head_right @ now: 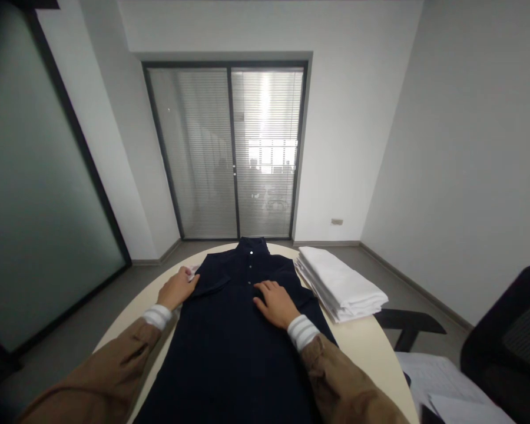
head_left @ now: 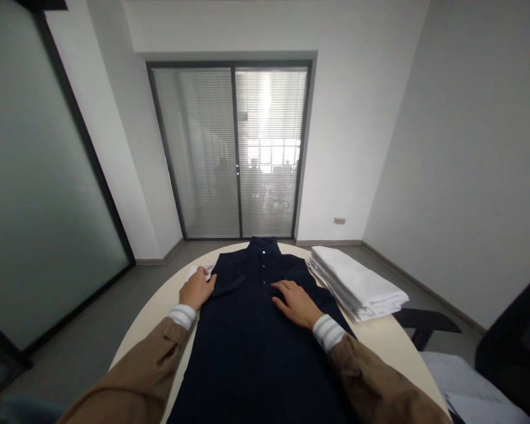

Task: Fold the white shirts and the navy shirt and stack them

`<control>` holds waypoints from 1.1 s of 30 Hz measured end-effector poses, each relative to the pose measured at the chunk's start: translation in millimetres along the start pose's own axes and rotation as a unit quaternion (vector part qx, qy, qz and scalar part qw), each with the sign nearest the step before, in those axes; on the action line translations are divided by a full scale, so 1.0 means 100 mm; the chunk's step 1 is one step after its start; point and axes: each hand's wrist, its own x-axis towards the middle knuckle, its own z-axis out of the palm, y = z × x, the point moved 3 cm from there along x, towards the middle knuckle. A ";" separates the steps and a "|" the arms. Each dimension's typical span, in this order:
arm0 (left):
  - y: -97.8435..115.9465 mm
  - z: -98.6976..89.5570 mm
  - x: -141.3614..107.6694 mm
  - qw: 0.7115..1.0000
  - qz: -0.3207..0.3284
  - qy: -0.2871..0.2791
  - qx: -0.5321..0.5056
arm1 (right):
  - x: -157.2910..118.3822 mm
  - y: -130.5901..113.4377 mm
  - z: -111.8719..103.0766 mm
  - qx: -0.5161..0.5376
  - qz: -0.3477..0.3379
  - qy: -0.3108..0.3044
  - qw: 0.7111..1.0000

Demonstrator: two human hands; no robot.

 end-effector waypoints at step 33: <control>0.79 0.28 -1.03 0.975 0.183 -0.112 0.064 | 1.35 -0.32 0.58 0.185 0.164 0.026 0.969</control>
